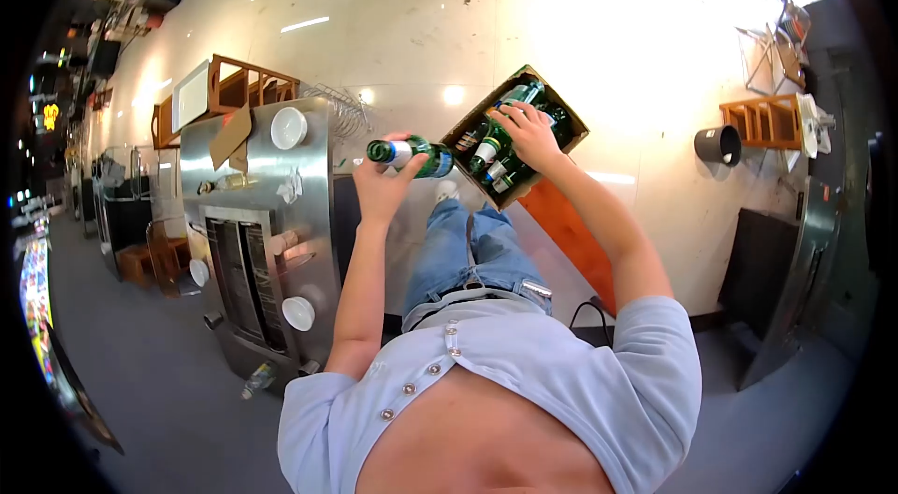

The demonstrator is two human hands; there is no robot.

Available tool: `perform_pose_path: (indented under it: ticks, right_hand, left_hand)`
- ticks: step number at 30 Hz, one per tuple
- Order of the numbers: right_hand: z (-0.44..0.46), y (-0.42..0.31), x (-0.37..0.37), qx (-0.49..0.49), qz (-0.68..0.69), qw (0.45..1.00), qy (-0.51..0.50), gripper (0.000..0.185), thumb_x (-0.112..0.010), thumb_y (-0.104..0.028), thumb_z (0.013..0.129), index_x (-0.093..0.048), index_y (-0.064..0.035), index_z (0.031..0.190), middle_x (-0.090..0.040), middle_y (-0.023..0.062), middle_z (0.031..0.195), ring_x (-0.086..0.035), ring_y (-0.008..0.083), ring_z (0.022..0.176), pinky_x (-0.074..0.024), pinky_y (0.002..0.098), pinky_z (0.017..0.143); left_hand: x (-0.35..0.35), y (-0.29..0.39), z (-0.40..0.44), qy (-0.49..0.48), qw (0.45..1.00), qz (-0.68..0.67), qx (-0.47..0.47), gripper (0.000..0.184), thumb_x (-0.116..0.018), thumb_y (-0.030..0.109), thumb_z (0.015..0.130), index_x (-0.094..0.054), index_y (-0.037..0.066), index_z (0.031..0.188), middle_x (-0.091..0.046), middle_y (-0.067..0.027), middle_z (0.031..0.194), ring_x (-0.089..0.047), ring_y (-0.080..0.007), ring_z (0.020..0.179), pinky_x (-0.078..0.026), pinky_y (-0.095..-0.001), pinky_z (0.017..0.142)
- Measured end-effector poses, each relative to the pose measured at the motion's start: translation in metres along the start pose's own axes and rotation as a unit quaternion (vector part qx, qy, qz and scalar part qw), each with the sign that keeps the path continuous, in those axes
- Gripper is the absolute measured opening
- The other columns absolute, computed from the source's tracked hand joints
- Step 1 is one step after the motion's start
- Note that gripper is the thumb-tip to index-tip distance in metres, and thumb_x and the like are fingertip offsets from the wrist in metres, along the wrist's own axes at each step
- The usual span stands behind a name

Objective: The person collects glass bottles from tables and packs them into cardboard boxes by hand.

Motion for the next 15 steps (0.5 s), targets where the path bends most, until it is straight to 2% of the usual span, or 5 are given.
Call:
perform_pose_path:
  ticks: [2,8,9,13,15]
  right_hand:
    - [0.002,0.002,-0.017,0.004,-0.026,1.000,-0.001,0.059,-0.061,-0.005,0.073,-0.048,-0.0164,0.130,-0.049,0.0037,0.126,-0.041,0.0254,0.123,-0.0391,0.0446,0.092]
    - [0.013,-0.005,-0.051,-0.015,-0.100,0.994,0.029,0.049,-0.060,-0.013,0.077,-0.051,-0.0163,0.125,-0.048,0.0038,0.123,-0.040,0.0244,0.123,-0.0386,0.0527,0.090]
    - [0.015,-0.006,-0.056,-0.026,-0.096,0.995,0.019,0.050,-0.057,-0.014,0.079,-0.049,-0.0170,0.129,-0.047,0.0051,0.127,-0.041,0.0257,0.124,-0.0361,0.0525,0.093]
    - [0.020,-0.008,-0.071,-0.053,-0.124,0.990,0.037,0.047,-0.057,-0.014,0.079,-0.050,-0.0171,0.126,-0.048,0.0038,0.125,-0.041,0.0243,0.122,-0.0370,0.0487,0.092]
    - [0.024,-0.009,-0.075,-0.060,-0.132,0.989,0.037,0.045,-0.057,-0.016,0.079,-0.051,-0.0165,0.124,-0.048,0.0033,0.122,-0.041,0.0238,0.121,-0.0373,0.0495,0.091]
  left_hand:
    - [0.006,0.001,0.006,0.023,1.000,0.016,0.002,0.036,-0.079,0.006,0.073,-0.064,0.001,0.105,-0.067,-0.0082,0.102,-0.064,-0.0140,0.091,-0.052,-0.0280,0.080]
    - [0.012,0.003,0.019,-0.004,1.000,0.016,-0.012,0.037,-0.077,0.004,0.074,-0.063,-0.002,0.107,-0.066,-0.0109,0.105,-0.063,-0.0152,0.093,-0.051,-0.0283,0.082]
    - [0.013,0.001,0.020,-0.007,1.000,0.021,-0.009,0.037,-0.078,0.004,0.074,-0.063,-0.002,0.107,-0.066,-0.0107,0.104,-0.062,-0.0153,0.093,-0.051,-0.0288,0.082]
    - [0.007,0.001,0.026,-0.030,0.998,0.045,0.017,0.037,-0.079,0.005,0.072,-0.063,-0.001,0.106,-0.066,-0.0103,0.104,-0.062,-0.0157,0.093,-0.050,-0.0300,0.084]
    - [0.004,-0.004,0.029,-0.049,0.997,0.056,0.000,0.037,-0.079,0.005,0.073,-0.063,-0.001,0.106,-0.066,-0.0100,0.106,-0.062,-0.0149,0.093,-0.051,-0.0290,0.082]
Point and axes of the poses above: each hand's wrist, its own z-axis towards the middle knuckle, its own x-axis out of the back of the hand, y = z × x, the point moved 4 cm from there along z, towards the middle knuckle
